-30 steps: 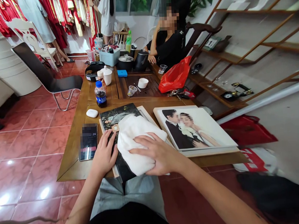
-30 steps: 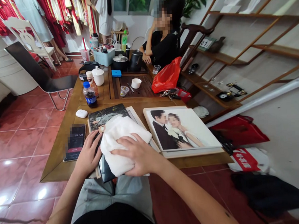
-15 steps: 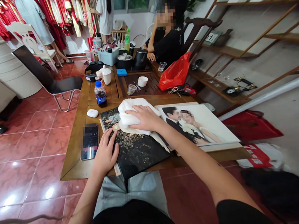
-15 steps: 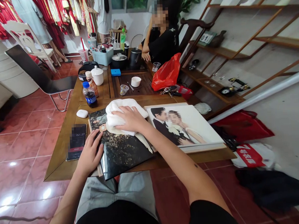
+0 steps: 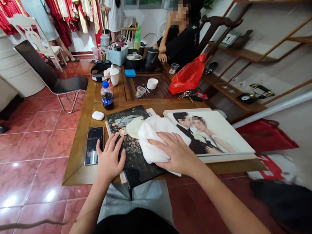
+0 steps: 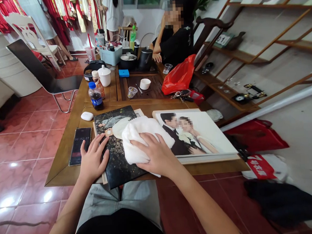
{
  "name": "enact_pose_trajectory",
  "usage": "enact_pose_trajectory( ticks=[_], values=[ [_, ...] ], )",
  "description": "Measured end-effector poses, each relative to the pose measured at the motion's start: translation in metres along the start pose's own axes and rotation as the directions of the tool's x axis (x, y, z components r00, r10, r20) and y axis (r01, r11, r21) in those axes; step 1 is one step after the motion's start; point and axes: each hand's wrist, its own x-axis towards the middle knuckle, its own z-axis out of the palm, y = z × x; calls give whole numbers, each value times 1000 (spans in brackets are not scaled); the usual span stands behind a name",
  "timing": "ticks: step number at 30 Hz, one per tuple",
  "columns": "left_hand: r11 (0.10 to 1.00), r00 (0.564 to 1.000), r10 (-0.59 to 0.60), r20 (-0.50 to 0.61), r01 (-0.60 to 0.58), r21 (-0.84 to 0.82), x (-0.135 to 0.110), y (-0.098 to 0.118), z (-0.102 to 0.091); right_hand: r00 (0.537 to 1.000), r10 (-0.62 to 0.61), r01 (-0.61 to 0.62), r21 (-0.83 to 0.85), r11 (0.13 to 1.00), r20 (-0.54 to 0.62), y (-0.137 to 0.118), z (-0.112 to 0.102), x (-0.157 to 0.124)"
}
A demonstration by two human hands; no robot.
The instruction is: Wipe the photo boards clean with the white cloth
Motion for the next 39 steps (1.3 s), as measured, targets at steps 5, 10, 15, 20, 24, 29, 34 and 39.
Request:
enact_pose_trajectory(
  ticks=[5,10,15,20,24,29,34,39],
  values=[
    [998,996,-58,61,57,17,2,3,-3,1000,2,-1,20,1000,-21,-13,-6,-10],
    [999,998,-40,54,39,23,2,2,-3,999,-28,30,44,999,-44,-35,-5,-8],
    [1000,998,11,55,-12,15,0,-3,-2,987,-158,162,105,981,-38,-60,3,-8],
    [999,999,34,43,-34,3,0,-4,-1,984,-156,165,110,980,-86,-59,10,-13],
    [1000,1000,22,7,-22,3,0,-1,0,985,-58,67,54,996,-161,-42,12,-24],
    [999,999,33,-4,-33,-6,0,-1,2,971,36,-42,-21,999,-236,-30,13,-35],
    [999,1000,28,8,-28,-31,0,-3,2,961,-35,31,-20,999,-273,-41,15,-35],
    [999,999,14,39,-13,-31,1,-4,0,963,-103,114,33,993,-250,-66,16,-27]
  ],
)
